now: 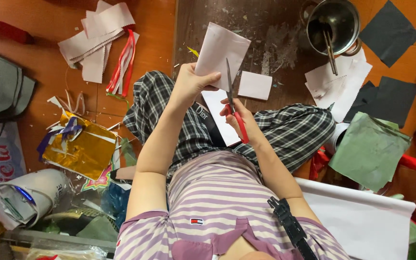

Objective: Folding and cutting pieces of white and red paper to create decorative items.

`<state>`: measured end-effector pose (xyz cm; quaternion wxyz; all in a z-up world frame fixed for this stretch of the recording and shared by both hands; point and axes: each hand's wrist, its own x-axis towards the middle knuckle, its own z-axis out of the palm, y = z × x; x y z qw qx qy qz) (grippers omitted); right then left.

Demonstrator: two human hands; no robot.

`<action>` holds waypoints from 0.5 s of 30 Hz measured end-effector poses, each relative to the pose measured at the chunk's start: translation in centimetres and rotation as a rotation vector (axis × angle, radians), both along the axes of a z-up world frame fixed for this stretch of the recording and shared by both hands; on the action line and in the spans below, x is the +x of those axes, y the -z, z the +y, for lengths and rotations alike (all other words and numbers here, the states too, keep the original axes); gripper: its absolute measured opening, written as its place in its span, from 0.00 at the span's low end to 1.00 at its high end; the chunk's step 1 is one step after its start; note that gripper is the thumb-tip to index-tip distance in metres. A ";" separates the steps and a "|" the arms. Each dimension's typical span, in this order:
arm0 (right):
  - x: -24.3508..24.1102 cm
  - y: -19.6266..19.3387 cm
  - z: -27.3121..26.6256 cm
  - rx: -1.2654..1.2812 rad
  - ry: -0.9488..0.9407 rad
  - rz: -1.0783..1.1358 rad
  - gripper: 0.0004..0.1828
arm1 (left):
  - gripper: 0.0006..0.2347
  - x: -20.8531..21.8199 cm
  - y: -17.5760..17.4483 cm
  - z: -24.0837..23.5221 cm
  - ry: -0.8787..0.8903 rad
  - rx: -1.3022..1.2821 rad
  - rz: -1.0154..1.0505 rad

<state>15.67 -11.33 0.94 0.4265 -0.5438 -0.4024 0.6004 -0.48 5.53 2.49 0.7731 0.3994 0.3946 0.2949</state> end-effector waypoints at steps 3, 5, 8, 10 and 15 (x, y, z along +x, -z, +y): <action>-0.1 0.2 0.0 0.017 0.004 0.026 0.39 | 0.10 0.0 -0.1 0.1 -0.002 0.001 0.003; -0.1 0.4 0.1 0.027 0.003 0.030 0.38 | 0.10 0.1 -0.2 0.1 -0.005 0.002 0.006; -0.1 0.9 0.0 0.039 0.005 0.035 0.36 | 0.09 0.1 -0.4 0.2 -0.005 0.009 0.026; -0.1 1.2 0.1 0.038 0.007 0.036 0.35 | 0.09 0.1 -0.3 0.3 -0.005 0.012 0.042; -0.1 1.0 0.1 0.012 0.032 0.003 0.25 | 0.08 0.1 0.4 0.4 0.006 -0.005 0.045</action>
